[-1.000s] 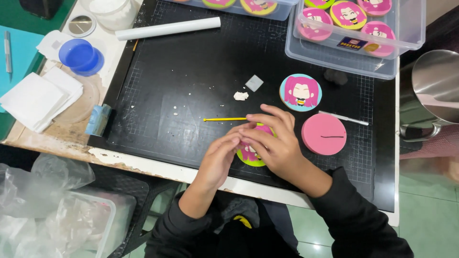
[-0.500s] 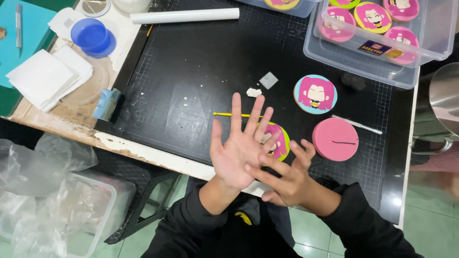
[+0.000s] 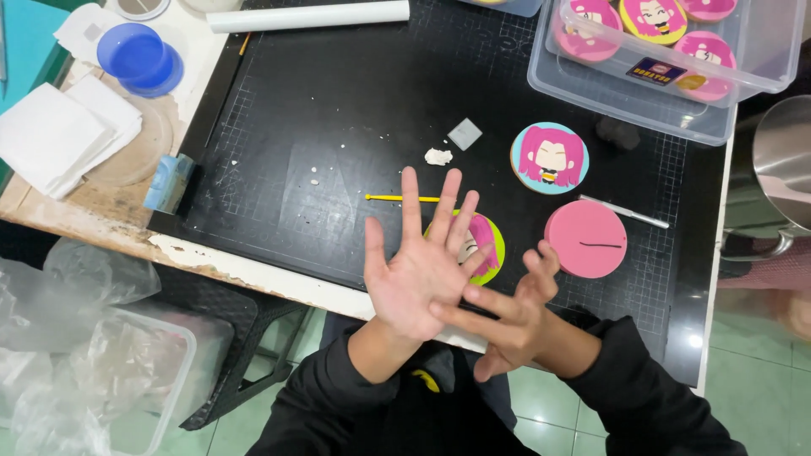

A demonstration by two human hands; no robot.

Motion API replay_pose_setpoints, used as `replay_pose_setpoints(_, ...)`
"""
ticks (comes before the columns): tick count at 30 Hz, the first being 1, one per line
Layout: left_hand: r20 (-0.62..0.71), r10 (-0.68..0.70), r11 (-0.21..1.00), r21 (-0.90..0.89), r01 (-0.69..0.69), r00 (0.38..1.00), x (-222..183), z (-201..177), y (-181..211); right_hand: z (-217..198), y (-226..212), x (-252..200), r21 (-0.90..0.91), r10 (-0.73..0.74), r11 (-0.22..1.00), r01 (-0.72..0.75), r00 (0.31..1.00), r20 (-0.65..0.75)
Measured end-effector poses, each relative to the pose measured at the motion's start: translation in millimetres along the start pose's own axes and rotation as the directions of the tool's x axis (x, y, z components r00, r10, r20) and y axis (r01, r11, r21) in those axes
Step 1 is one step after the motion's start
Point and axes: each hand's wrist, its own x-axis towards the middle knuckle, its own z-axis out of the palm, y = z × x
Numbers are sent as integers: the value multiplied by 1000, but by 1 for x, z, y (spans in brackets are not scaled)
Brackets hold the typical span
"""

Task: Shaping and placing small pieces of fondant to create a character face on a decorative base.

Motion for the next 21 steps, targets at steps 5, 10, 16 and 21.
replay_pose_setpoints(5,1,-40,990,-133,40,999,-1,-6,-7,-2,4,6,-71,29,997,-25,998,61)
replay_pose_setpoints(10,7,-10,992,-128,11,1000,-1,-11,-3,5,-1,-3,-82,4,997,-1,999,40)
replay_pose_setpoints(16,-24,-15,992,-128,12,1000,3,-9,0,4,2,-2,-84,-2,996,6,999,48)
replay_pose_setpoints(21,-21,-53,985,-164,49,998,0,-9,1,4,3,1,-140,53,989,-44,997,60)
